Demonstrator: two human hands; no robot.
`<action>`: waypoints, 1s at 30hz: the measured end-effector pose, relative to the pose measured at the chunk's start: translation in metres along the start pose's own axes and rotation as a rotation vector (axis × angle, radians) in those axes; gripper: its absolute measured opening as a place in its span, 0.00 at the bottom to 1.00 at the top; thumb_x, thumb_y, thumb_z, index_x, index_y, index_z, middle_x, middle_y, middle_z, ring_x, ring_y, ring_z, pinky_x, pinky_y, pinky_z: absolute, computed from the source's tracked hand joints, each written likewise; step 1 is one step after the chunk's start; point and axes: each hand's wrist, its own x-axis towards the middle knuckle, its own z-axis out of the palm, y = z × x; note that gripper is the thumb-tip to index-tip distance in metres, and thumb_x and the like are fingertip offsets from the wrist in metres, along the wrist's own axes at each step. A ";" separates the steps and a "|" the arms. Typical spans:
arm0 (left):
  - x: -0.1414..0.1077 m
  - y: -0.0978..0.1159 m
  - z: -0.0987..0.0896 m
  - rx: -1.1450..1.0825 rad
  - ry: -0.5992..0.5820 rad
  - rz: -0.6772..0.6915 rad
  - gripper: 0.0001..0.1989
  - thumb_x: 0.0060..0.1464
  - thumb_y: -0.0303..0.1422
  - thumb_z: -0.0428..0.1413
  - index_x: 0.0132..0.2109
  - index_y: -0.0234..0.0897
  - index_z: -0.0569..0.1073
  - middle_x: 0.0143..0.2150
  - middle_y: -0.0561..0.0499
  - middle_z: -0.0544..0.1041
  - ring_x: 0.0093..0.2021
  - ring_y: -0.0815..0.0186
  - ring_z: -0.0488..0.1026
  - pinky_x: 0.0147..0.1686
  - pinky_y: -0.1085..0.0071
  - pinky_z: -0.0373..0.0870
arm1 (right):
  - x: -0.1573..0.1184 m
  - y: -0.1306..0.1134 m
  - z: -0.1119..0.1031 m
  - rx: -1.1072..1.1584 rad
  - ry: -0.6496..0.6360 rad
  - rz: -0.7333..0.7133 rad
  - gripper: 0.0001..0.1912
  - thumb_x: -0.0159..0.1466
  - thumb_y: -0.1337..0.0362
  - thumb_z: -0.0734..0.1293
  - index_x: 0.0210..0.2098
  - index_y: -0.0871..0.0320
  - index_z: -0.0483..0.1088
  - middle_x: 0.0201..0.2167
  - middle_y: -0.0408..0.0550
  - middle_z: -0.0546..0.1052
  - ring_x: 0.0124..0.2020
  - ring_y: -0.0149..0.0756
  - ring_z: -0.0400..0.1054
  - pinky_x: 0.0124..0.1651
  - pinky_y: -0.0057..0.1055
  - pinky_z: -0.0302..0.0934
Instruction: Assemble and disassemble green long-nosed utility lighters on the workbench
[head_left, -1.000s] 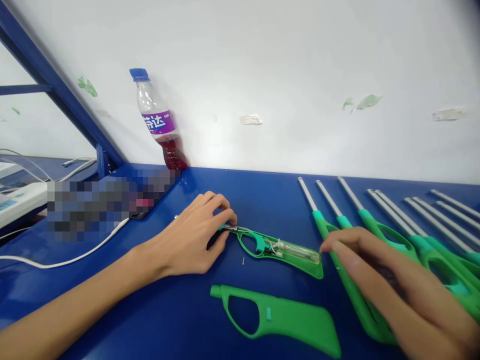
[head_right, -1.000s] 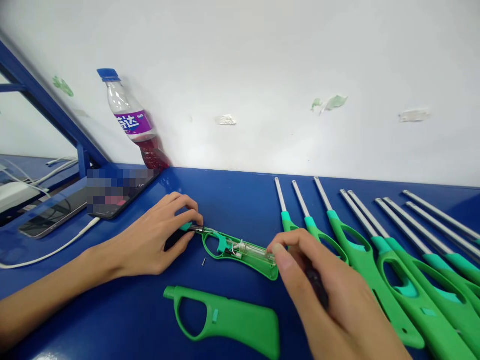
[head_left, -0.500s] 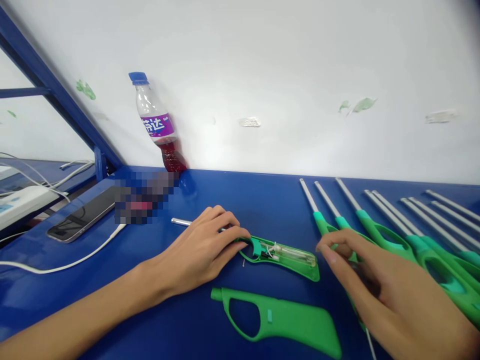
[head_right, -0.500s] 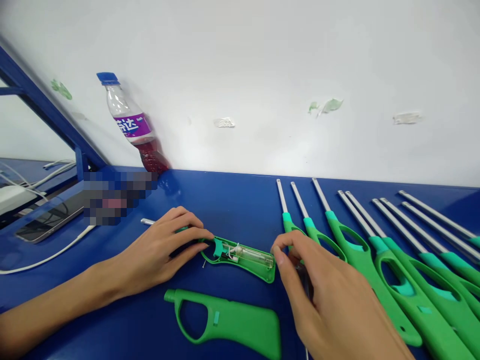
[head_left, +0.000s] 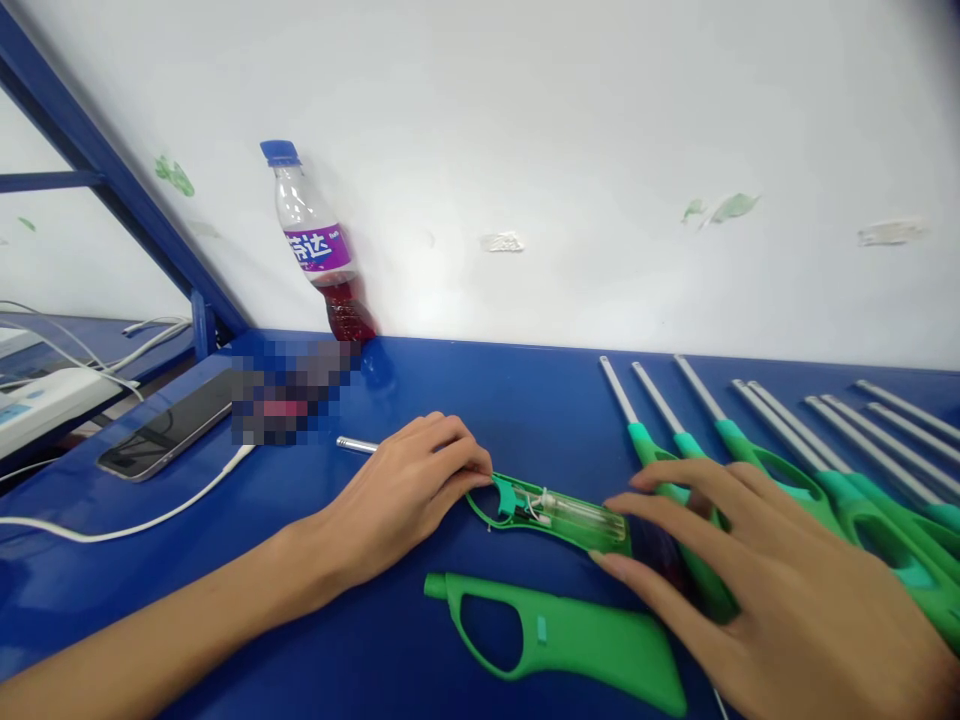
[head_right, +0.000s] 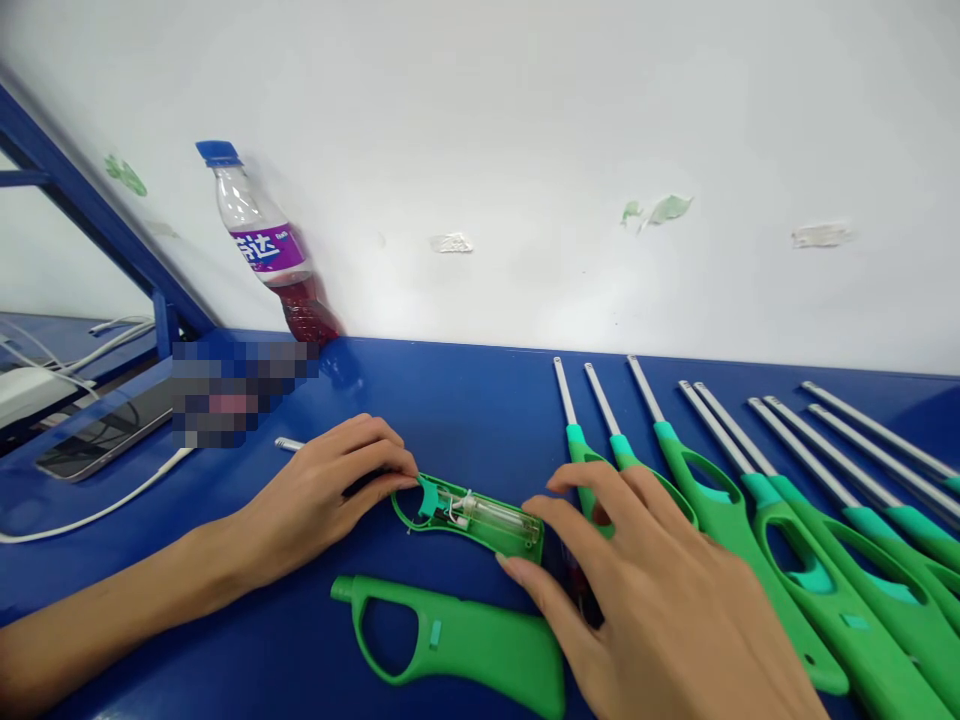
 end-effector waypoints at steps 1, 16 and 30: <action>0.000 0.000 0.000 0.002 -0.001 0.001 0.06 0.71 0.28 0.53 0.44 0.38 0.74 0.43 0.50 0.77 0.42 0.63 0.71 0.45 0.64 0.69 | 0.000 -0.001 0.001 0.024 0.004 -0.019 0.17 0.73 0.46 0.61 0.50 0.47 0.75 0.51 0.46 0.76 0.49 0.48 0.71 0.37 0.42 0.68; -0.001 0.003 0.000 0.013 0.027 -0.047 0.06 0.72 0.28 0.51 0.44 0.38 0.72 0.42 0.51 0.76 0.39 0.64 0.72 0.41 0.65 0.69 | -0.002 0.003 0.006 0.139 -0.030 -0.029 0.15 0.74 0.50 0.63 0.51 0.49 0.76 0.49 0.45 0.78 0.55 0.49 0.66 0.57 0.51 0.61; -0.001 0.017 -0.008 -0.183 0.048 0.118 0.06 0.69 0.24 0.54 0.45 0.37 0.74 0.41 0.51 0.74 0.45 0.65 0.67 0.48 0.67 0.69 | -0.001 0.009 0.004 0.033 -0.067 -0.162 0.21 0.78 0.58 0.53 0.53 0.47 0.77 0.51 0.42 0.79 0.54 0.51 0.68 0.54 0.54 0.61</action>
